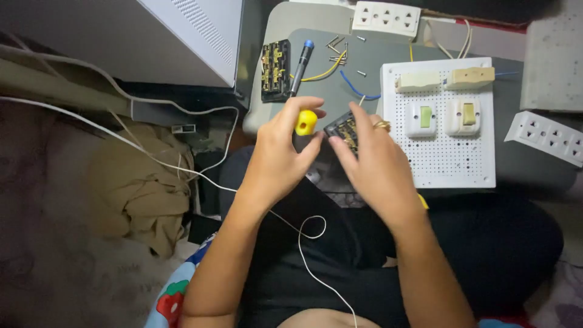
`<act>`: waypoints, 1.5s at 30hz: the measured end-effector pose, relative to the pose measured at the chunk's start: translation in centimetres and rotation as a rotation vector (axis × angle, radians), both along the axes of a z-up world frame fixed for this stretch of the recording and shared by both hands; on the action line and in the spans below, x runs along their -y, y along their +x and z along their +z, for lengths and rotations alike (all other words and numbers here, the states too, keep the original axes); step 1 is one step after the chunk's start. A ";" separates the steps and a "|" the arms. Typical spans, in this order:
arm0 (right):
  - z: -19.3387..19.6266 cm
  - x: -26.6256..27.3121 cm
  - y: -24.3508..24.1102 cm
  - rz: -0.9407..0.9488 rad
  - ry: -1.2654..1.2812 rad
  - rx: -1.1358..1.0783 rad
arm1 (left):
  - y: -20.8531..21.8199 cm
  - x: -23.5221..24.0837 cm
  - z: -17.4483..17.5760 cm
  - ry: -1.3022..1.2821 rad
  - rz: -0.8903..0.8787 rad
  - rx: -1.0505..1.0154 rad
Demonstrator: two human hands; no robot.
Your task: The person assembles electrical components on a perforated board, using a screwdriver to tighten screws on switches and sockets. They handle wires and small metal parts, securing them into place on the board.
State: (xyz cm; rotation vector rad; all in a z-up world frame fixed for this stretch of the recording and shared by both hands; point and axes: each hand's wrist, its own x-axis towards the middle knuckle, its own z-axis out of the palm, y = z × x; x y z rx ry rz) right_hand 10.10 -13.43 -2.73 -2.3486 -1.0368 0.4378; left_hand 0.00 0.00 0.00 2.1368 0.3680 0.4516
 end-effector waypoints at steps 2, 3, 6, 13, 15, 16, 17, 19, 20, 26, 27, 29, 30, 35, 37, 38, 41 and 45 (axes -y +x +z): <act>1.1 1.0 0.6 -0.006 0.077 -0.111 | -0.2 -0.1 -0.1 0.003 0.013 0.003; 1.7 1.5 0.9 -0.013 0.154 -0.221 | -0.4 -0.2 -0.2 0.006 0.025 0.008; 3.4 3.0 1.1 -0.065 0.119 -0.358 | -0.8 0.2 0.8 -0.036 0.035 -0.018; 3.0 4.3 1.1 0.094 0.220 -0.551 | -0.5 2.2 1.3 -0.031 -0.294 0.114; 3.8 4.2 1.6 0.152 0.243 -0.611 | 0.2 2.1 1.4 0.123 -0.322 0.013; 3.7 4.4 2.0 0.144 0.252 -0.598 | 0.5 1.9 1.8 0.131 -0.332 0.024; 3.6 4.7 2.5 0.195 0.262 -0.623 | 0.8 1.7 2.1 0.177 -0.385 0.000; 3.5 5.1 3.6 0.239 0.281 -0.637 | 1.4 1.3 3.4 0.233 -0.447 -0.017; 3.3 5.4 4.2 0.273 0.237 -0.677 | 1.7 1.1 4.2 0.219 -0.497 -0.066; 3.1 6.1 6.6 0.264 0.128 -0.799 | 3.7 1.1 5.2 0.271 -0.522 -0.112; 2.9 6.3 7.0 0.243 0.116 -0.806 | 4.2 1.0 5.3 0.295 -0.531 -0.099; 2.3 6.7 7.8 0.214 0.096 -0.816 | 5.1 1.1 5.2 0.301 -0.520 -0.090; 2.0 6.8 8.1 0.183 0.074 -0.830 | 5.5 1.2 5.1 0.304 -0.509 -0.084; 1.5 8.0 8.9 0.071 0.045 -0.948 | 8.0 1.0 4.6 0.147 -0.660 -0.024; 1.5 8.5 9.1 0.031 0.066 -1.039 | 8.5 0.6 4.0 0.057 -0.785 0.054; 1.5 8.7 9.2 0.050 -0.013 -0.992 | 8.6 0.5 3.6 0.013 -0.843 0.046; 1.0 8.9 9.6 0.286 -0.016 -0.844 | 8.4 0.2 2.8 -0.103 -0.937 -0.020; 0.3 8.7 9.6 0.623 0.089 -0.678 | 7.9 0.2 1.6 -0.175 -1.019 -0.071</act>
